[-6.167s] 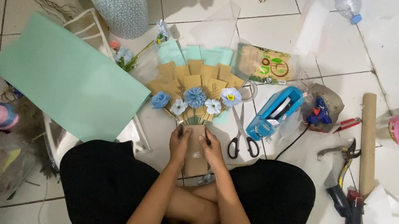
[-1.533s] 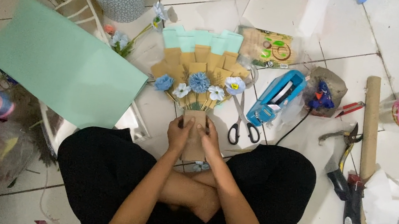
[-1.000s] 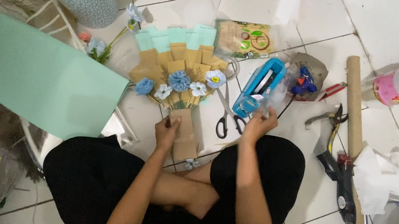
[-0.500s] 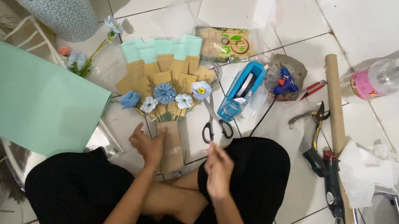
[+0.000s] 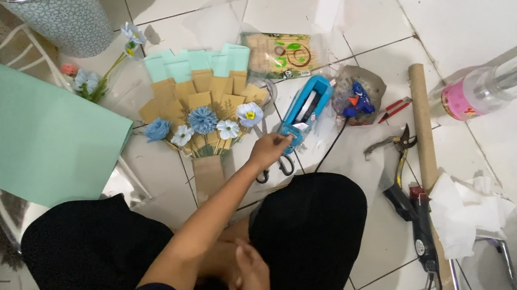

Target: The person sits on the floor and wraps a small bouquet of artificial flowers with light green and brown paper. They fold the paper around the stems, adjust the layers, and secure the wrapping with tape.

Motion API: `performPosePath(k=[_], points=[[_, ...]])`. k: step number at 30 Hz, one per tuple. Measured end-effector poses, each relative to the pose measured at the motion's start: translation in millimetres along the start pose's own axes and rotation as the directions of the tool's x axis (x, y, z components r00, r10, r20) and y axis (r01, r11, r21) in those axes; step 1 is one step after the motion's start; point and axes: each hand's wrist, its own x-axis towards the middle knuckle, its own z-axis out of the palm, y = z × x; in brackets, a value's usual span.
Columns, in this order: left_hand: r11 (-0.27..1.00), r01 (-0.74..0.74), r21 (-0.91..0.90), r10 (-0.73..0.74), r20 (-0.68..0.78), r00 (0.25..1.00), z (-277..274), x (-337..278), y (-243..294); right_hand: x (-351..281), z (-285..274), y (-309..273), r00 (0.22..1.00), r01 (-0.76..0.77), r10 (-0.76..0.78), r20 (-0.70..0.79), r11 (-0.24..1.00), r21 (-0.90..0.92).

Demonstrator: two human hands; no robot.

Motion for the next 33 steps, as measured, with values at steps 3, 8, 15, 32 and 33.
performPosePath(k=[3,8,15,32,33], points=[[0.998,-0.052,0.038,0.053,-0.045,0.998,4.2,7.7,-2.8,-7.0,-1.5,5.2,0.993,-0.115,0.114,0.027,0.993,0.033],[0.993,-0.111,0.038,0.115,-0.139,0.984,17.2,17.3,-14.3,-5.5,-4.3,1.0,0.994,-0.075,0.078,0.073,0.996,-0.044],[0.935,-0.287,0.209,0.335,-0.251,0.908,13.6,10.8,-29.6,-7.5,0.3,-5.3,0.984,-0.121,0.123,0.125,0.992,-0.019],[0.7,-0.447,-0.557,-0.125,-0.712,0.691,-218.8,-189.4,-72.5,189.9,24.4,-119.8,0.711,0.695,-0.388,0.586,0.264,-0.668],[0.707,-0.424,-0.565,-0.178,-0.723,0.667,-214.2,-187.6,-81.7,205.4,34.3,-122.5,0.661,0.723,-0.435,0.612,0.15,-0.674]])
